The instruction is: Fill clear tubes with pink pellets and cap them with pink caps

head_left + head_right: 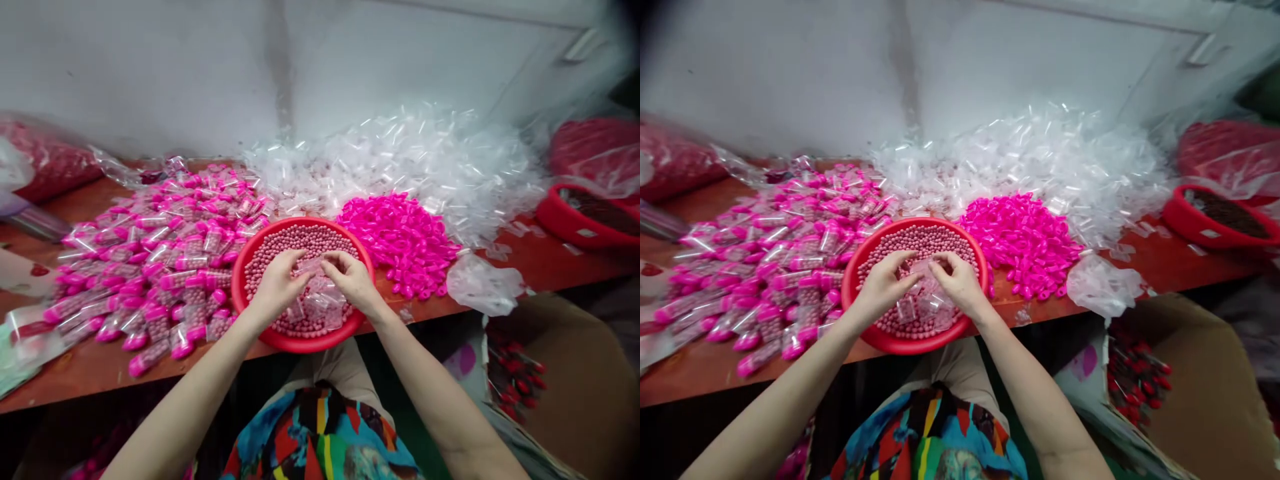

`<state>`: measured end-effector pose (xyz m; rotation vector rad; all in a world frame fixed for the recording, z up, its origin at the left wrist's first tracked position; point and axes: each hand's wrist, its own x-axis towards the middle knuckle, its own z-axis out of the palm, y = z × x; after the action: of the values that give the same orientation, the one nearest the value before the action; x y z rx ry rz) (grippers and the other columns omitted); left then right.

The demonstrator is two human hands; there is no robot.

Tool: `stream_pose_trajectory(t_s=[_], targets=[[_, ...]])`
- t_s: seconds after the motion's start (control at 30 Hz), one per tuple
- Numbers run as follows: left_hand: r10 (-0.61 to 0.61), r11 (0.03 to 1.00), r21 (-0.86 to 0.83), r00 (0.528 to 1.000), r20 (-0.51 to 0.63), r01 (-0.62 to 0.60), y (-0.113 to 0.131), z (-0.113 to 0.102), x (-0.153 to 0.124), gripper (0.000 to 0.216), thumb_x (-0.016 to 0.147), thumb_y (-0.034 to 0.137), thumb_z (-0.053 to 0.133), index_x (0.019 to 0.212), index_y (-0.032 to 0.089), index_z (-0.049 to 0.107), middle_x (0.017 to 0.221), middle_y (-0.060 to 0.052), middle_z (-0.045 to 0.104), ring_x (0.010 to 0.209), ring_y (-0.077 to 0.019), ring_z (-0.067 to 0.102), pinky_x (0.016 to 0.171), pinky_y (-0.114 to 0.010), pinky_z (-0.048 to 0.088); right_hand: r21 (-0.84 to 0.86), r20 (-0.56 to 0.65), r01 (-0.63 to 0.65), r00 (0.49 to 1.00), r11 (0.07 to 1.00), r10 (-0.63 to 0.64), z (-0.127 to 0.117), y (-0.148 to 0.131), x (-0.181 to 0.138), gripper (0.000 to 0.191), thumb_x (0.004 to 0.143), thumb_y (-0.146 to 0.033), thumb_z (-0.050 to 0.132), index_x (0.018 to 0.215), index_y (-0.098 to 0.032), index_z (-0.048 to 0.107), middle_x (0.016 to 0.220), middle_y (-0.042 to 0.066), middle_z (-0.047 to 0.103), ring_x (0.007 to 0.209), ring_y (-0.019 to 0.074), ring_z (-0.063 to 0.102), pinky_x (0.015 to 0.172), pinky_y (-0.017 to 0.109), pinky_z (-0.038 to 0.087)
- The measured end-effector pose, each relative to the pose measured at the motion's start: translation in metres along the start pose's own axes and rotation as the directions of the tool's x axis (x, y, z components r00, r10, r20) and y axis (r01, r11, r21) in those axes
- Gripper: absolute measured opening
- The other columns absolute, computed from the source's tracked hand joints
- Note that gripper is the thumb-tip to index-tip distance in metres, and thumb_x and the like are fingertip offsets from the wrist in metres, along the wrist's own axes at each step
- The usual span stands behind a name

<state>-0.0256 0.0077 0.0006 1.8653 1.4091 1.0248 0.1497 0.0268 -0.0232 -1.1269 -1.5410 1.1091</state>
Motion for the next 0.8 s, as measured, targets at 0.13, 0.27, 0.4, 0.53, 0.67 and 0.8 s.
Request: stream_pose_trajectory(t_s=[0.13, 0.27, 0.4, 0.53, 0.67, 0.8], targets=[[0.210, 0.909, 0.343, 0.971, 0.114, -0.236, -0.001, -0.002, 0.009, 0.031, 0.086, 0.019, 0.063, 0.117, 0.015, 0.067, 0.112, -0.011, 0.071, 0.107, -0.0260, 0.060, 0.098, -0.041, 0.047, 0.028, 0.043, -0.036, 0.998, 0.999, 0.035, -0.001, 0.006, 0.006, 0.033, 0.091, -0.042, 0.058, 0.111, -0.018, 0.065, 0.098, 0.006, 0.073, 0.085, 0.0182, 0.068, 0.078, 0.032, 0.055], [0.021, 0.808, 0.576, 0.983, 0.183, -0.125, -0.017, -0.011, 0.039, 0.023, 0.088, 0.010, 0.049, 0.100, 0.009, 0.069, 0.105, -0.018, 0.068, 0.103, -0.0296, 0.059, 0.096, -0.044, 0.045, -0.412, 0.099, 0.059, 0.995, 0.909, -0.020, -0.010, 0.003, 0.001, 0.037, 0.097, -0.039, 0.049, 0.125, -0.018, 0.061, 0.103, 0.010, 0.073, 0.094, 0.0228, 0.068, 0.089, 0.039, 0.052], [-0.078, 0.833, 0.549, 0.968, 0.237, -0.068, -0.037, 0.003, 0.073, 0.025, 0.084, 0.004, 0.045, 0.082, 0.010, 0.069, 0.102, -0.020, 0.065, 0.101, -0.0284, 0.059, 0.096, -0.041, 0.043, -0.659, 0.244, 0.218, 0.967, 0.720, -0.070, -0.012, 0.005, -0.011, 0.028, 0.098, -0.035, 0.050, 0.106, -0.016, 0.069, 0.106, 0.013, 0.072, 0.104, 0.0260, 0.064, 0.096, 0.041, 0.047], [-0.103, 0.903, 0.429, 0.957, 0.271, -0.024, -0.050, 0.037, 0.091, 0.016, 0.073, 0.003, 0.055, 0.075, 0.012, 0.067, 0.091, -0.014, 0.065, 0.093, -0.0252, 0.061, 0.091, -0.035, 0.045, -0.699, 0.250, 0.240, 0.965, 0.674, -0.085, -0.008, 0.009, -0.018, 0.031, 0.100, -0.038, 0.047, 0.101, -0.018, 0.070, 0.102, 0.012, 0.072, 0.103, 0.0255, 0.062, 0.096, 0.041, 0.046], [-0.132, 0.974, 0.218, 0.947, 0.294, 0.068, -0.058, 0.047, 0.091, 0.007, 0.069, 0.011, 0.064, 0.075, 0.013, 0.067, 0.078, -0.006, 0.064, 0.081, -0.0211, 0.061, 0.078, -0.030, 0.047, -0.558, 0.194, 0.221, 0.972, 0.800, -0.133, -0.012, 0.009, -0.016, 0.025, 0.098, -0.034, 0.050, 0.102, -0.019, 0.069, 0.102, 0.010, 0.072, 0.100, 0.0227, 0.065, 0.094, 0.038, 0.048], [-0.113, 0.990, -0.046, 0.938, 0.328, 0.135, -0.052, 0.027, 0.073, 0.021, 0.079, 0.027, 0.063, 0.092, 0.012, 0.069, 0.084, -0.004, 0.068, 0.079, -0.0168, 0.062, 0.073, -0.026, 0.048, -0.338, 0.061, 0.154, 0.988, 0.928, -0.141, -0.023, 0.007, -0.011, 0.023, 0.096, -0.032, 0.051, 0.104, -0.020, 0.069, 0.104, 0.008, 0.073, 0.100, 0.0215, 0.067, 0.092, 0.037, 0.052]])
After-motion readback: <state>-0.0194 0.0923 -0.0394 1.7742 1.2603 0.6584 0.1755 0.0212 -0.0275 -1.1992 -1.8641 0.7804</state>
